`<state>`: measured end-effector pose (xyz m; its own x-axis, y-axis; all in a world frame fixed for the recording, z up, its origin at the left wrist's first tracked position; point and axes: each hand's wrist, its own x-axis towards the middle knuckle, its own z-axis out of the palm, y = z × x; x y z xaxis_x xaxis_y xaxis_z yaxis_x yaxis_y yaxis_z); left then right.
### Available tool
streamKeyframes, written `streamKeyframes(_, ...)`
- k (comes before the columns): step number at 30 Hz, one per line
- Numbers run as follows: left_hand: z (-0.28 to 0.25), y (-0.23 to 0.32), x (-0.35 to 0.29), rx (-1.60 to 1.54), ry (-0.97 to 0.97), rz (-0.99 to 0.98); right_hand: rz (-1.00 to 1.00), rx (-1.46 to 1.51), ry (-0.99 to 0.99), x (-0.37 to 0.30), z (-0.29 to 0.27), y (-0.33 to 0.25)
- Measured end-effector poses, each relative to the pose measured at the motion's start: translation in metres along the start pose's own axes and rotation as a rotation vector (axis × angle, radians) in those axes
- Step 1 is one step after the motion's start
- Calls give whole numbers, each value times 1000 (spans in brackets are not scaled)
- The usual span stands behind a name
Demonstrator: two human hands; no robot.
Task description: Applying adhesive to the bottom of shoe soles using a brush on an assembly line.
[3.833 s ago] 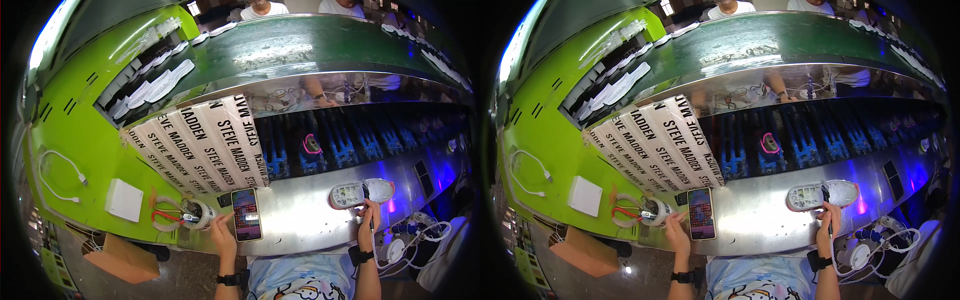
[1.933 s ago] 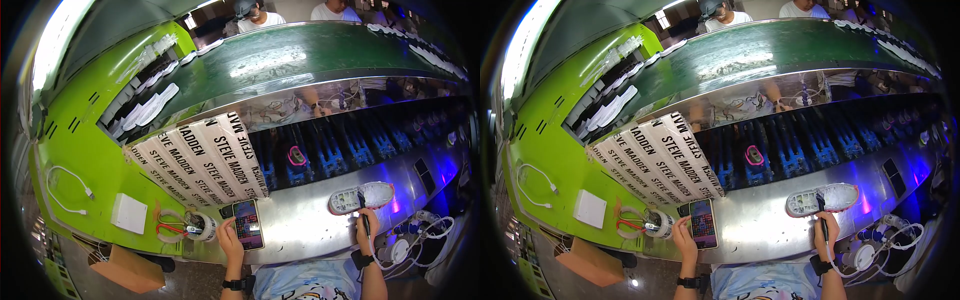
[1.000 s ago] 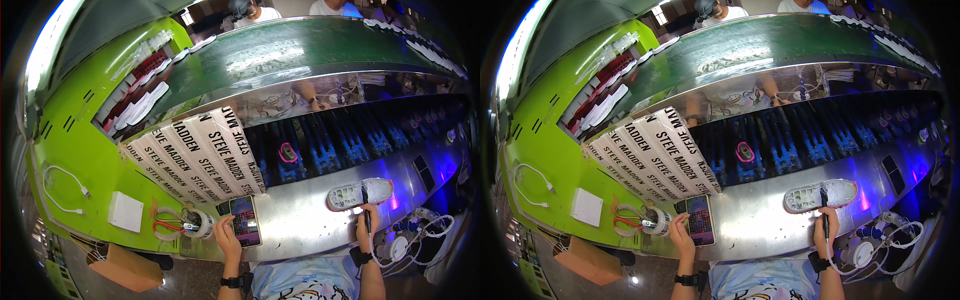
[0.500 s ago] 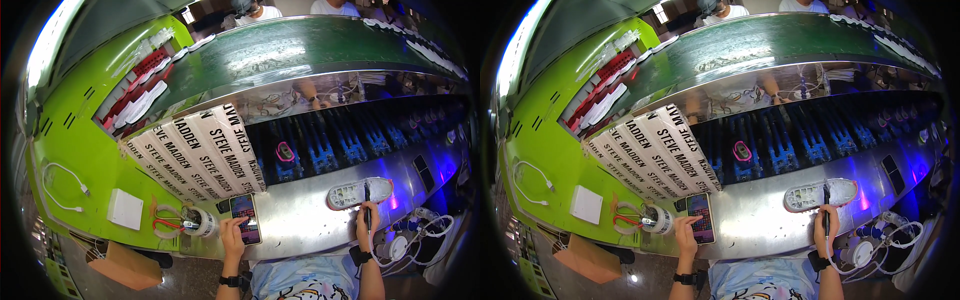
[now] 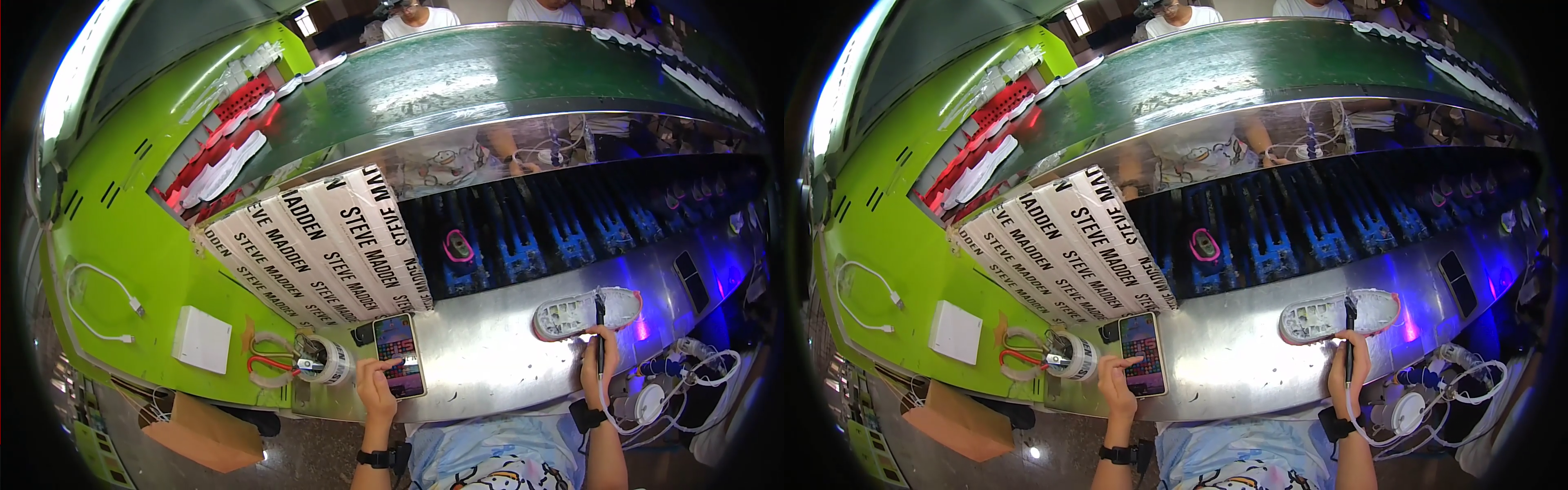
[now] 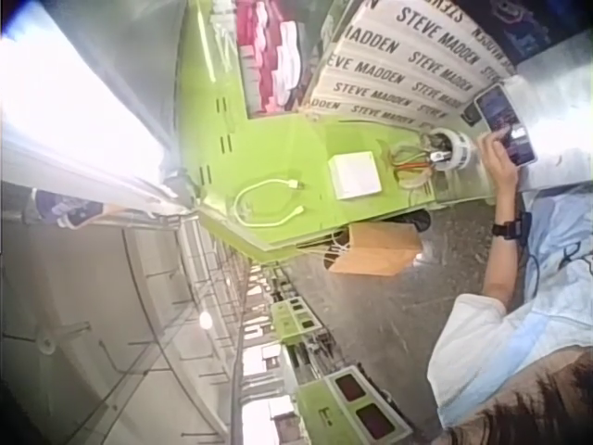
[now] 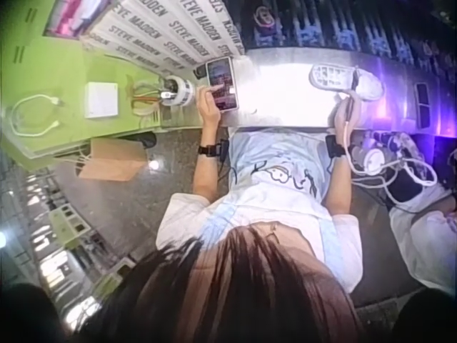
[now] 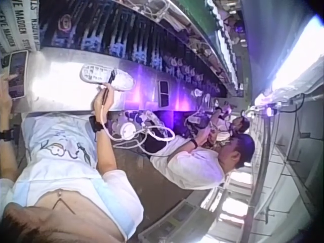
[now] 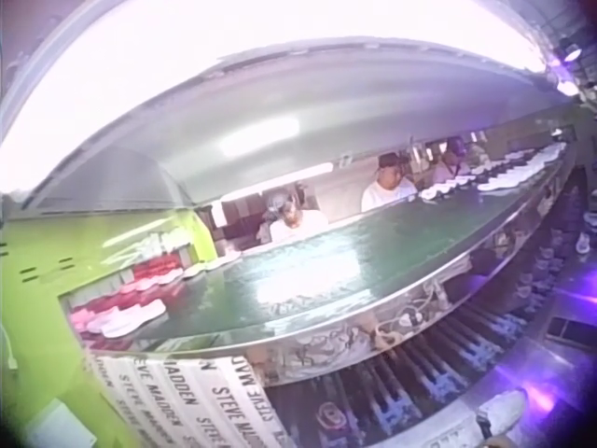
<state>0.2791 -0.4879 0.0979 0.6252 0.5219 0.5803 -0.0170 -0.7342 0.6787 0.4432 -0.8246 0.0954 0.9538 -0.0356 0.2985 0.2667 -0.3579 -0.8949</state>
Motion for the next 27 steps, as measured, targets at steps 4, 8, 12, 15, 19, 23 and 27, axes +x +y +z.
streamKeyframes(4, -1, 3, 2, -21, 0, 20, -22, 6, 8, 0, 2, -3)
streamKeyframes(8, -1, 0, -1, -27, 8, 16, -162, -52, 49, 1, 3, 6)
streamKeyframes(12, -1, -3, -6, -52, 3, 10, -137, -39, 44, 1, 2, 9)
streamKeyframes(15, -1, -4, -9, -77, 21, -39, -132, -46, 45, 0, 2, 9)
streamKeyframes(19, 0, -3, -8, -77, 50, -43, -151, -53, 51, 0, 2, 6)
streamKeyframes(23, -1, 6, 1, 5, 12, -23, -155, -44, 50, 1, 2, 10)
streamKeyframes(27, -1, 7, 3, 29, -60, 26, -163, -53, 52, 1, 2, 9)
